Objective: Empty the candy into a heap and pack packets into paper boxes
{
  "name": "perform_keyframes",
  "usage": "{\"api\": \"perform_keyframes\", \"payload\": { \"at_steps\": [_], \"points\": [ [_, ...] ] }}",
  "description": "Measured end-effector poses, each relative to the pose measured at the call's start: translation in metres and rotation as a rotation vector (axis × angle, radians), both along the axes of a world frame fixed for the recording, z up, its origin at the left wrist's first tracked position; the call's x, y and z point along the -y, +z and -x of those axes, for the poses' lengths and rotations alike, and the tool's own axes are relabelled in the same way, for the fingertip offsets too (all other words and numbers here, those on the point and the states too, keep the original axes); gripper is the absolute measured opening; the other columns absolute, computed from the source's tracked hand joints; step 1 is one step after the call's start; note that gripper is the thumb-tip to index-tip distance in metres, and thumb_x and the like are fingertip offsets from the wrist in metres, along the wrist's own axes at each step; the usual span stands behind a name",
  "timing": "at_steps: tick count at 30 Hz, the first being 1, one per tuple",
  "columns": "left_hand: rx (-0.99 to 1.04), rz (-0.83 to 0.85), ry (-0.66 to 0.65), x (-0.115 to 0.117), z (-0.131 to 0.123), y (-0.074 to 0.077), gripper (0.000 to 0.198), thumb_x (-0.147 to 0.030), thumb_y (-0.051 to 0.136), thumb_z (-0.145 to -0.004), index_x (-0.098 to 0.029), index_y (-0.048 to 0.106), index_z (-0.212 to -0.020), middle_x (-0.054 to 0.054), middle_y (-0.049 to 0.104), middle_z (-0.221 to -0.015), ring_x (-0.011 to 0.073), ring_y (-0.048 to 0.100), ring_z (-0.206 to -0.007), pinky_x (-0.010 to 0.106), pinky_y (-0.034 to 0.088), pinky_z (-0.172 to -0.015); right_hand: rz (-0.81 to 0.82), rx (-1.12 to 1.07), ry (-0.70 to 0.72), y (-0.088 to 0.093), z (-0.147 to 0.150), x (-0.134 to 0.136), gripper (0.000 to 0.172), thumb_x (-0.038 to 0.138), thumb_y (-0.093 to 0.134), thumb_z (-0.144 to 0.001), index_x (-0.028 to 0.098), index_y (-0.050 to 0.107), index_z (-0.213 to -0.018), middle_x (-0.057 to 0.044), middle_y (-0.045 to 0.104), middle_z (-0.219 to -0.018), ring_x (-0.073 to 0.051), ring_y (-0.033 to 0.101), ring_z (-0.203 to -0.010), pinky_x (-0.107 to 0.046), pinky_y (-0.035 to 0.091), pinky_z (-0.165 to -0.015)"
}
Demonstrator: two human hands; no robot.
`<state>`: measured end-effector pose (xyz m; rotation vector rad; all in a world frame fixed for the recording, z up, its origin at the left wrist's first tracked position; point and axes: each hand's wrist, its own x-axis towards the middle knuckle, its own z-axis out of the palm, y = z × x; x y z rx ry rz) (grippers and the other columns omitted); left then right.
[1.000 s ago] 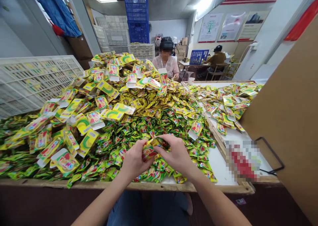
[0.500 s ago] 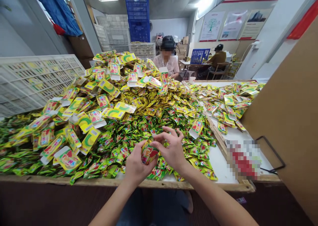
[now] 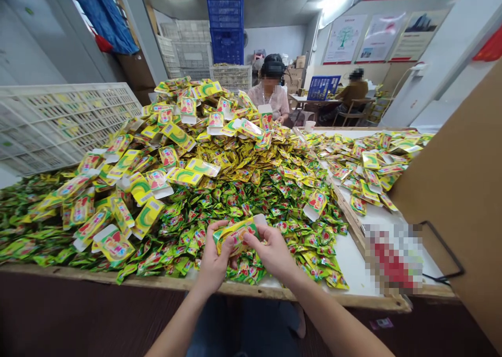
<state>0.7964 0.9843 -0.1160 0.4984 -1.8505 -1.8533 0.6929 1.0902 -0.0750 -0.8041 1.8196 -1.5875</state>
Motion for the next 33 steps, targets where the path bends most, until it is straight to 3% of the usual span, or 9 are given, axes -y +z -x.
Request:
{"api": "perform_keyframes", "payload": {
  "at_steps": [4,7,11,13,16,21,26,29,33],
  "points": [
    [-0.011,-0.097,0.136,-0.015,0.001,-0.01,0.043,-0.058,0.046,-0.084,-0.023,0.039,-0.106,-0.001,0.057,-0.08,0.0045,0.044,-0.039,0.019,0.037,-0.035,0.017,0.034,0.05,-0.014,-0.002,-0.004,0.042,0.056,0.065,-0.072,0.016,0.067,-0.084,-0.005,0.069,-0.08,-0.02,0.063,-0.077,-0.033,0.052,-0.074],
    [0.016,-0.131,0.168,-0.024,-0.001,-0.017,0.044,-0.061,0.045,-0.083,-0.023,0.039,-0.105,-0.004,0.052,-0.07,0.0049,0.04,-0.038,0.018,0.035,-0.035,0.102,-0.061,-0.229,-0.028,-0.003,-0.014,0.054,0.047,0.078,-0.059,0.02,0.062,-0.102,-0.004,0.067,-0.088,-0.019,0.063,-0.081,-0.031,0.054,-0.071],
    [0.128,-0.244,-0.099,-0.028,-0.009,-0.026,0.054,-0.065,0.041,-0.083,-0.024,0.033,-0.117,0.001,0.055,-0.084,0.0091,0.049,-0.05,0.021,0.042,-0.041,-0.116,-0.014,-0.172,-0.033,0.007,-0.026,0.06,0.051,0.08,-0.049,0.019,0.065,-0.098,-0.004,0.067,-0.08,-0.016,0.063,-0.064,-0.03,0.054,-0.058],
    [0.161,-0.2,-0.217,-0.025,-0.015,-0.031,0.06,-0.062,0.042,-0.084,-0.024,0.026,-0.128,0.006,0.055,-0.101,0.0116,0.055,-0.065,0.025,0.048,-0.054,-0.253,-0.018,-0.141,-0.018,0.03,-0.032,0.054,0.057,0.078,-0.046,0.015,0.068,-0.079,-0.005,0.066,-0.065,-0.017,0.059,-0.053,-0.032,0.051,-0.05],
    [0.198,-0.074,-0.145,-0.016,-0.026,-0.038,0.068,-0.059,0.046,-0.083,-0.023,0.021,-0.135,0.009,0.052,-0.111,0.0121,0.055,-0.074,0.028,0.048,-0.07,-0.291,-0.175,-0.374,0.03,0.093,-0.043,0.049,0.051,0.081,-0.046,0.014,0.067,-0.074,-0.01,0.066,-0.073,-0.022,0.06,-0.061,-0.035,0.048,-0.051],
    [0.242,-0.039,0.001,-0.003,-0.037,-0.043,0.058,-0.054,0.051,-0.08,-0.022,0.038,-0.126,0.009,0.053,-0.11,0.0146,0.055,-0.076,0.031,0.046,-0.072,-0.319,-0.528,-0.876,0.087,0.185,-0.054,0.042,0.046,0.036,-0.091,0.013,0.059,-0.102,-0.021,0.052,-0.119,-0.029,0.043,-0.118,-0.051,0.038,-0.092],
    [0.249,0.029,-0.079,-0.011,-0.033,-0.036,0.045,-0.045,0.051,-0.082,-0.02,0.047,-0.119,0.009,0.055,-0.11,0.0152,0.055,-0.078,0.031,0.047,-0.074,-0.488,-0.679,-0.567,0.024,0.175,-0.012,0.028,0.036,0.05,-0.09,0.012,0.059,-0.102,-0.011,0.063,-0.102,-0.018,0.06,-0.089,-0.037,0.05,-0.08],
    [0.234,0.104,-0.134,-0.017,-0.036,-0.029,0.039,-0.041,0.051,-0.084,-0.021,0.05,-0.117,0.008,0.056,-0.112,0.0154,0.056,-0.081,0.031,0.047,-0.077,-0.628,-0.746,-0.403,-0.019,0.166,0.02,0.025,0.033,0.059,-0.086,0.013,0.06,-0.102,-0.007,0.062,-0.106,-0.018,0.059,-0.097,-0.04,0.048,-0.087],
    [0.264,0.183,-0.156,-0.012,-0.05,-0.029,0.035,-0.037,0.051,-0.085,-0.023,0.052,-0.116,0.007,0.057,-0.111,0.015,0.058,-0.08,0.03,0.049,-0.073,-0.777,-0.806,-0.329,-0.039,0.177,0.037,0.025,0.029,0.061,-0.085,0.013,0.06,-0.104,-0.01,0.059,-0.113,-0.022,0.056,-0.106,-0.043,0.045,-0.092]
  ]
}}
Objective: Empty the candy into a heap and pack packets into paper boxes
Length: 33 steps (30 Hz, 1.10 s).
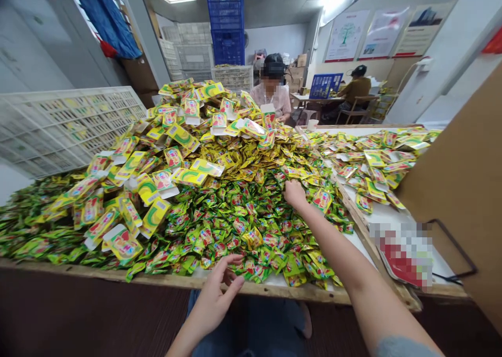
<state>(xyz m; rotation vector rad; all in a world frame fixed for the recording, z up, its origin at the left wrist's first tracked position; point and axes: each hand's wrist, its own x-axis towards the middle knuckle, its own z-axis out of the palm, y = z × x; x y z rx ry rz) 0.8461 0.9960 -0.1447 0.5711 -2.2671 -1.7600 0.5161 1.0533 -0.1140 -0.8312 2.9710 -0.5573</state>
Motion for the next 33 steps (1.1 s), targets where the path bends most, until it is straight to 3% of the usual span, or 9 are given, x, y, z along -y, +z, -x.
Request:
{"api": "perform_keyframes", "payload": {
  "at_steps": [3,5,9,14,18,22,26,29,33],
  "points": [
    [-0.031,0.088,0.029,0.018,0.001,0.003,0.031,-0.033,0.052,-0.084,-0.021,0.055,-0.113,0.007,0.059,-0.106,0.0139,0.059,-0.075,0.029,0.051,-0.072,-0.05,0.021,0.028,0.003,0.012,-0.006,0.017,0.017,0.064,-0.079,0.012,0.064,-0.095,-0.01,0.064,-0.104,-0.022,0.059,-0.102,-0.04,0.046,-0.089],
    [-0.091,0.187,0.064,0.034,0.018,0.011,0.028,-0.03,0.052,-0.084,-0.019,0.056,-0.109,0.007,0.061,-0.103,0.0135,0.06,-0.074,0.028,0.052,-0.07,-0.041,0.029,0.031,0.006,0.016,-0.014,0.018,0.009,0.062,-0.075,0.013,0.066,-0.092,-0.011,0.067,-0.099,-0.023,0.06,-0.1,-0.036,0.045,-0.088],
    [-0.101,0.563,0.146,0.071,0.095,0.037,0.021,-0.024,0.05,-0.086,-0.017,0.057,-0.105,0.006,0.064,-0.101,0.013,0.063,-0.079,0.026,0.052,-0.074,0.05,0.044,-0.032,0.004,0.008,-0.034,0.022,0.012,0.058,-0.075,0.013,0.066,-0.096,-0.011,0.069,-0.098,-0.023,0.062,-0.095,-0.03,0.046,-0.083],
    [-0.03,0.744,0.166,0.1,0.205,0.056,0.024,-0.022,0.048,-0.088,-0.013,0.055,-0.109,0.015,0.061,-0.114,0.0224,0.057,-0.109,0.035,0.044,-0.096,0.203,0.133,-0.116,-0.009,-0.012,-0.054,0.03,0.025,0.056,-0.078,0.013,0.063,-0.104,-0.012,0.068,-0.103,-0.021,0.063,-0.091,-0.028,0.047,-0.077],
    [0.076,0.832,0.181,0.114,0.239,0.057,0.03,-0.019,0.059,-0.08,-0.008,0.056,-0.108,0.022,0.063,-0.106,0.0317,0.059,-0.106,0.042,0.046,-0.089,0.304,0.228,-0.103,-0.008,-0.019,-0.066,0.013,0.021,0.066,-0.066,0.015,0.066,-0.077,-0.006,0.067,-0.074,-0.022,0.062,-0.077,-0.031,0.046,-0.073],
    [0.026,0.888,0.171,0.119,0.23,0.063,0.024,-0.019,0.055,-0.082,-0.01,0.059,-0.105,0.02,0.065,-0.103,0.0316,0.061,-0.101,0.043,0.047,-0.086,0.477,0.316,-0.122,0.002,-0.023,-0.072,0.016,0.021,0.068,-0.062,0.017,0.061,-0.076,-0.001,0.06,-0.063,-0.019,0.059,-0.069,-0.032,0.045,-0.07],
    [-0.144,0.926,0.149,0.099,0.19,0.063,0.024,-0.021,0.047,-0.088,-0.016,0.058,-0.109,0.012,0.067,-0.107,0.0221,0.061,-0.101,0.036,0.047,-0.089,0.702,0.491,-0.122,0.008,-0.045,-0.069,0.028,0.033,0.069,-0.062,0.019,0.055,-0.083,0.003,0.058,-0.063,-0.015,0.057,-0.059,-0.029,0.045,-0.059],
    [-0.384,0.996,0.015,0.073,0.15,0.049,0.017,-0.017,0.05,-0.086,-0.021,0.062,-0.097,0.004,0.07,-0.102,0.0151,0.063,-0.098,0.029,0.047,-0.089,0.871,0.686,-0.079,0.007,-0.077,-0.061,0.039,0.042,0.072,-0.057,0.021,0.052,-0.083,0.003,0.06,-0.065,-0.014,0.058,-0.059,-0.027,0.045,-0.056],
    [-0.838,1.186,-0.024,0.05,0.105,0.022,0.023,-0.011,0.052,-0.084,-0.021,0.063,-0.101,0.007,0.071,-0.102,0.0196,0.061,-0.104,0.034,0.047,-0.087,1.028,0.94,-0.048,0.003,-0.123,-0.045,0.043,0.044,0.075,-0.051,0.022,0.049,-0.078,0.003,0.062,-0.068,-0.013,0.059,-0.06,-0.027,0.047,-0.055]
  ]
}}
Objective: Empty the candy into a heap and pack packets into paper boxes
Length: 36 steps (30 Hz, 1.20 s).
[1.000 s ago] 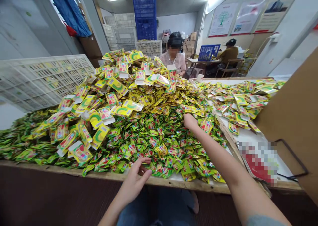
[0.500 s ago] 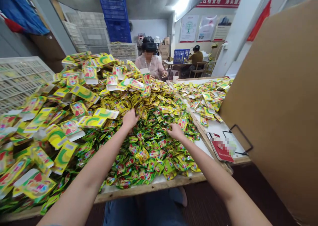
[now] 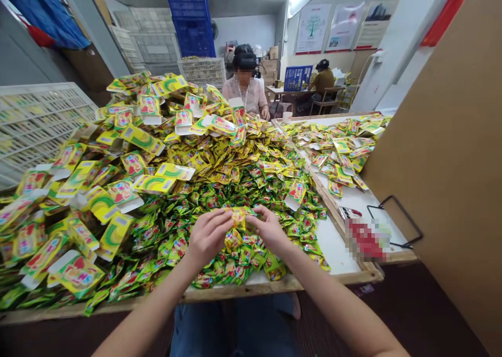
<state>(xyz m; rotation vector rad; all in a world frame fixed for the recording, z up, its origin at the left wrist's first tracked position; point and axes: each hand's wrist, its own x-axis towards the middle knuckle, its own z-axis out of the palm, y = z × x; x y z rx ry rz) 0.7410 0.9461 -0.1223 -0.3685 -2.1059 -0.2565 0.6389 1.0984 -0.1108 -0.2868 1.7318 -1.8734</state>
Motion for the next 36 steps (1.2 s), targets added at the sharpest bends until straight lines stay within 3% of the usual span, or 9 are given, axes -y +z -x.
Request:
{"api": "perform_keyframes", "payload": {
  "at_steps": [8,14,17,20,23,26,28,31,36],
  "points": [
    [0.169,0.042,0.065,0.001,-0.031,-0.023,0.027,-0.016,0.045,-0.089,-0.025,0.065,-0.105,0.008,0.072,-0.103,0.0242,0.061,-0.108,0.038,0.05,-0.083,0.323,0.39,0.07,-0.006,-0.045,0.022,0.034,0.032,0.077,-0.051,0.021,0.06,-0.079,-0.002,0.069,-0.085,-0.02,0.064,-0.085,-0.03,0.052,-0.071],
    [0.22,0.182,0.102,-0.004,-0.037,-0.014,0.025,-0.014,0.044,-0.088,-0.023,0.067,-0.095,0.003,0.072,-0.102,0.0194,0.066,-0.096,0.031,0.054,-0.076,0.274,0.26,0.002,-0.011,-0.056,0.023,0.042,0.034,0.084,-0.051,0.024,0.059,-0.082,0.002,0.069,-0.081,-0.016,0.064,-0.079,-0.026,0.051,-0.071],
    [0.427,0.078,0.124,0.03,-0.034,0.003,0.032,-0.012,0.044,-0.084,-0.025,0.064,-0.104,0.004,0.069,-0.109,0.0184,0.064,-0.099,0.033,0.052,-0.084,0.197,0.282,-0.08,-0.011,-0.047,0.008,0.047,0.028,0.087,-0.044,0.024,0.061,-0.083,0.002,0.07,-0.08,-0.015,0.064,-0.077,-0.025,0.052,-0.073],
    [0.443,-0.015,0.436,0.09,-0.027,0.027,0.04,-0.006,0.046,-0.076,-0.015,0.06,-0.112,0.019,0.063,-0.111,0.0331,0.059,-0.101,0.052,0.048,-0.082,0.159,0.316,-0.148,-0.01,-0.037,-0.011,0.048,0.025,0.086,-0.045,0.025,0.062,-0.087,0.003,0.07,-0.084,-0.016,0.066,-0.081,-0.025,0.054,-0.074],
    [0.621,0.071,0.797,0.141,-0.017,0.047,0.051,-0.002,0.044,-0.073,-0.017,0.056,-0.119,0.019,0.058,-0.117,0.0357,0.054,-0.104,0.05,0.045,-0.082,0.145,0.33,-0.09,-0.009,-0.036,-0.02,0.048,0.025,0.087,-0.046,0.024,0.062,-0.087,0.003,0.071,-0.083,-0.015,0.067,-0.075,-0.025,0.056,-0.067],
    [0.712,0.135,0.798,0.16,-0.01,0.059,0.045,-0.003,0.037,-0.077,-0.018,0.058,-0.115,0.017,0.061,-0.109,0.0335,0.055,-0.101,0.047,0.043,-0.082,0.147,0.323,-0.027,-0.008,-0.04,-0.018,0.046,0.025,0.088,-0.046,0.023,0.063,-0.085,0.002,0.072,-0.082,-0.014,0.067,-0.071,-0.024,0.055,-0.066],
    [0.641,0.034,0.777,0.155,-0.01,0.064,0.036,-0.006,0.037,-0.079,-0.016,0.059,-0.106,0.016,0.061,-0.102,0.0323,0.056,-0.097,0.047,0.044,-0.082,0.163,0.306,-0.003,-0.004,-0.042,-0.014,0.042,0.025,0.088,-0.046,0.022,0.065,-0.081,0.002,0.072,-0.078,-0.013,0.067,-0.069,-0.022,0.055,-0.066],
    [0.356,-0.481,0.595,0.12,-0.017,0.064,0.014,-0.018,0.052,-0.078,-0.018,0.052,-0.092,0.009,0.059,-0.091,0.0246,0.058,-0.086,0.039,0.047,-0.078,0.221,0.292,0.059,0.007,-0.043,-0.004,0.037,0.026,0.087,-0.047,0.02,0.066,-0.077,0.002,0.071,-0.073,-0.011,0.066,-0.065,-0.021,0.053,-0.064],
    [0.238,-1.018,0.195,0.023,-0.035,0.038,0.039,-0.034,0.06,-0.076,-0.023,0.033,-0.101,-0.003,0.053,-0.079,0.0118,0.059,-0.065,0.023,0.048,-0.058,0.33,0.247,0.169,0.028,-0.044,0.015,0.039,0.027,0.083,-0.055,0.022,0.069,-0.091,0.0,0.072,-0.086,-0.012,0.066,-0.073,-0.023,0.052,-0.069]
  ]
}}
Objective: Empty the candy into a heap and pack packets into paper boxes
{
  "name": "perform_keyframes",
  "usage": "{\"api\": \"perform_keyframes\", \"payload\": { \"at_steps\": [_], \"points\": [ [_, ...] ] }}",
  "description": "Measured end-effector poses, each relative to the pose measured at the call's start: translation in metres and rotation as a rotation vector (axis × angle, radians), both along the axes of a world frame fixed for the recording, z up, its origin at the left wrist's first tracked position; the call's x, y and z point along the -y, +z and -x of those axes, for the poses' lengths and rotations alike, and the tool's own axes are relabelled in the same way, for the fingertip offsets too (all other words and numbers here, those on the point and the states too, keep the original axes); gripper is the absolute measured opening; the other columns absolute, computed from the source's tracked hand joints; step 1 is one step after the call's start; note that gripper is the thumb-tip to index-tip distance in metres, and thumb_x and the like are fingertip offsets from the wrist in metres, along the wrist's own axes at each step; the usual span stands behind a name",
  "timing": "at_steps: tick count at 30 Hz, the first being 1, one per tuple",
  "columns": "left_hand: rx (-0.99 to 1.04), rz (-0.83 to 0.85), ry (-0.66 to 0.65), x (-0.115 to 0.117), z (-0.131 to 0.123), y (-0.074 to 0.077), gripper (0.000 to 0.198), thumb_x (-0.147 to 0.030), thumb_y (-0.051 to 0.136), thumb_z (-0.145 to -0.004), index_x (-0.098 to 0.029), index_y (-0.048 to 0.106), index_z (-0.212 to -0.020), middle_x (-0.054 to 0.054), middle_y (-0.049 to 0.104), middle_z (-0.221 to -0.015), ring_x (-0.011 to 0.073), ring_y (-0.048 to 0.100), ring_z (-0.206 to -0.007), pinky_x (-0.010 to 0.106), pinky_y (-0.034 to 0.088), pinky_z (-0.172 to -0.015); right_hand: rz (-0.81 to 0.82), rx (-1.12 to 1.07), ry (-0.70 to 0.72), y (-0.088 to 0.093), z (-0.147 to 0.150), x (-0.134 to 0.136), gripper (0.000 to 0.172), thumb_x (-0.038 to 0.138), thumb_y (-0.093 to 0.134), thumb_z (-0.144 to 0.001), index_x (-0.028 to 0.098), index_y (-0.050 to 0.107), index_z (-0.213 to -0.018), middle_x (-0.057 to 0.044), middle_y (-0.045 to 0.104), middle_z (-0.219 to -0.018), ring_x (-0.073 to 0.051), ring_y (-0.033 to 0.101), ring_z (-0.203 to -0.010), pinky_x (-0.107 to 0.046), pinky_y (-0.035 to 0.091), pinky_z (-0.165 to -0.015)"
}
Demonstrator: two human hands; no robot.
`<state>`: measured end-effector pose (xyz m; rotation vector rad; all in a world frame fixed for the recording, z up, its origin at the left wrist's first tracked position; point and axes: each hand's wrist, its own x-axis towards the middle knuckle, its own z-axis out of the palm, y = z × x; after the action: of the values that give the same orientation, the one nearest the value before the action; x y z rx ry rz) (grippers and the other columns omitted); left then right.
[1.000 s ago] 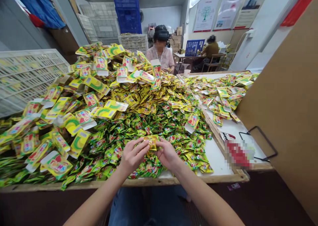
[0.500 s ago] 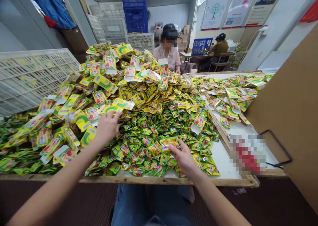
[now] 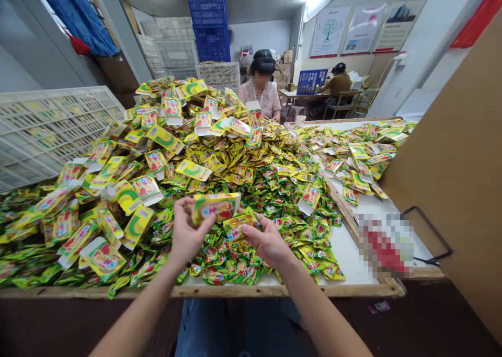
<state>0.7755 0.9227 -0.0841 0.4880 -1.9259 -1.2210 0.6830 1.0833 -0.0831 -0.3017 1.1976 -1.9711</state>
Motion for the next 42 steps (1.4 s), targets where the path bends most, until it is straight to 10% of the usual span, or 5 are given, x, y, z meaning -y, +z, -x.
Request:
{"api": "perform_keyframes", "payload": {
  "at_steps": [7,16,25,34,42],
  "points": [
    [-0.03,-0.309,-0.237,-0.045,-0.019,-0.031,0.056,-0.034,0.061,-0.076,-0.024,0.025,-0.118,0.001,0.062,-0.089,0.0163,0.065,-0.076,0.029,0.051,-0.07,-0.098,-0.01,0.135,0.004,0.007,-0.011,0.033,0.024,0.084,-0.054,0.019,0.071,-0.083,0.0,0.072,-0.078,-0.01,0.065,-0.069,-0.02,0.052,-0.067],
    [0.217,0.799,0.317,-0.043,-0.033,-0.056,0.049,-0.025,0.066,-0.073,-0.032,0.054,-0.12,0.007,0.066,-0.106,0.0318,0.052,-0.11,0.048,0.027,-0.096,-0.23,-0.291,0.109,-0.006,-0.008,-0.014,0.042,0.036,0.081,-0.058,0.019,0.068,-0.095,-0.003,0.072,-0.093,-0.016,0.066,-0.082,-0.029,0.052,-0.079],
    [0.66,0.265,0.053,-0.049,-0.026,-0.047,0.038,-0.037,0.064,-0.07,-0.021,0.055,-0.102,0.004,0.069,-0.094,0.0237,0.065,-0.086,0.031,0.049,-0.072,-0.26,-0.644,-0.181,0.016,-0.005,-0.008,0.036,0.043,0.07,-0.07,0.019,0.059,-0.094,-0.004,0.07,-0.091,-0.019,0.065,-0.082,-0.031,0.053,-0.075],
    [0.397,0.314,0.153,-0.055,-0.03,-0.055,0.037,-0.04,0.066,-0.068,-0.02,0.051,-0.096,0.003,0.068,-0.081,0.022,0.067,-0.074,0.03,0.051,-0.063,-0.461,-1.136,-0.053,0.02,-0.01,-0.004,0.013,0.03,0.059,-0.076,0.017,0.06,-0.08,-0.003,0.066,-0.076,-0.017,0.06,-0.07,-0.027,0.046,-0.063],
    [0.229,0.395,0.181,-0.057,-0.034,-0.06,0.038,-0.04,0.068,-0.069,-0.02,0.052,-0.097,0.002,0.069,-0.079,0.0191,0.067,-0.069,0.027,0.052,-0.06,-0.412,-0.905,-0.019,0.008,-0.007,0.003,0.041,0.031,0.074,-0.062,0.02,0.053,-0.096,-0.001,0.064,-0.085,-0.017,0.061,-0.078,-0.028,0.048,-0.068]
  ]
}}
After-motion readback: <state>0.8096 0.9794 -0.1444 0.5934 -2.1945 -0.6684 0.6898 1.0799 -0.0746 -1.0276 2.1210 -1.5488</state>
